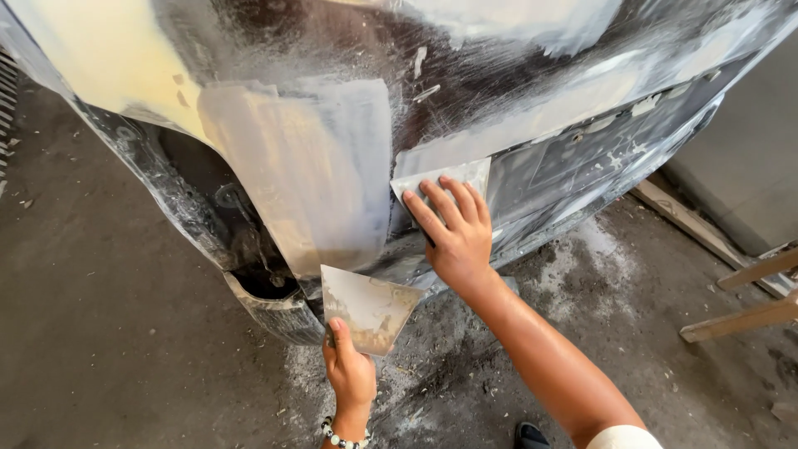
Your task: The person mixes a substance in a container on a wooden stand using a putty knife. They then apply the mixture to the front bumper of a black car, smoothing it over the surface with the knife. The person repeatedly returns to the stand to gather more material and continues applying it to different sections of the bumper.
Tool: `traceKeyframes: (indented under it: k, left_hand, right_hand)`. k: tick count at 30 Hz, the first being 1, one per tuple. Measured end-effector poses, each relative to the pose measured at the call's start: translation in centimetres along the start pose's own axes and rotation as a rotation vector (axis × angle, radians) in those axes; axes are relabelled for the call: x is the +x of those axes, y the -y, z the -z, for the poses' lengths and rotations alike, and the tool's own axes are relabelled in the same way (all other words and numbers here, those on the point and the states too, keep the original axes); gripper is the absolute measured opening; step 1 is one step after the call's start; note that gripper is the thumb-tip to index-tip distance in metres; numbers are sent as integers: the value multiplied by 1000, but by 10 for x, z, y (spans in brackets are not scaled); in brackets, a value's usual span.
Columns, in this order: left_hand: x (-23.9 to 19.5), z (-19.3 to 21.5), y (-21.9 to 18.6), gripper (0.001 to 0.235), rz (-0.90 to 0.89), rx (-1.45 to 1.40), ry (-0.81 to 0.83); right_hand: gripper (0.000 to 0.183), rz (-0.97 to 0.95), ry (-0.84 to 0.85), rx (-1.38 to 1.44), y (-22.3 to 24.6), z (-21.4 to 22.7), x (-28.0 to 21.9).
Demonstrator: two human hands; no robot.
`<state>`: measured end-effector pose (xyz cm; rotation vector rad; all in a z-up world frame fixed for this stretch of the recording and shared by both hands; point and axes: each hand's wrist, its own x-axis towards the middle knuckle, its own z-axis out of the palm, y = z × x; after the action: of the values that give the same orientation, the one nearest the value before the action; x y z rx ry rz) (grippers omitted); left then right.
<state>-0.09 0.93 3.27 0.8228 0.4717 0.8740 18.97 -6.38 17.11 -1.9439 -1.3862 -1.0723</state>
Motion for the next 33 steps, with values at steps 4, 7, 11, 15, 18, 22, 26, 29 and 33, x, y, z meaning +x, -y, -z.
traceKeyframes:
  k: [4,7,11,15,18,22,26,29,33]
  left_hand:
    - [7,21,14,61,-30,21,65]
    - [8,11,2,60,-47,39,49]
    - [4,12,0,61,-16,14,66]
    - [0,12,5,59,-22,11,61]
    - [-6,1,3,59,-39,40,35]
    - [-8,-9,10,59,-35,2,61]
    - [-11,-24,15,59,-52,-33,75]
    - [-12,-33,14,59,-38,-31,73]
    - [-9,-28,23,59,-43,-19,57]
  right_hand:
    - [68,-19,17,-15,2,-29,-37]
    - [68,-3,20,-21,3,-47,-61]
    - [60,1,95,27,9,-53,-89]
    - [55,-65,261,101,2,-42,-110]
    - [48,-79,152,85,-12,-16,-92]
    - [49,-73,27,22,-38,24,-40]
    - [48,-32,-79,-22,-60,45,3]
    - [50,17,-90,-34,-68,49,23]
    - [60,62,-54,-36,-72,48,38]
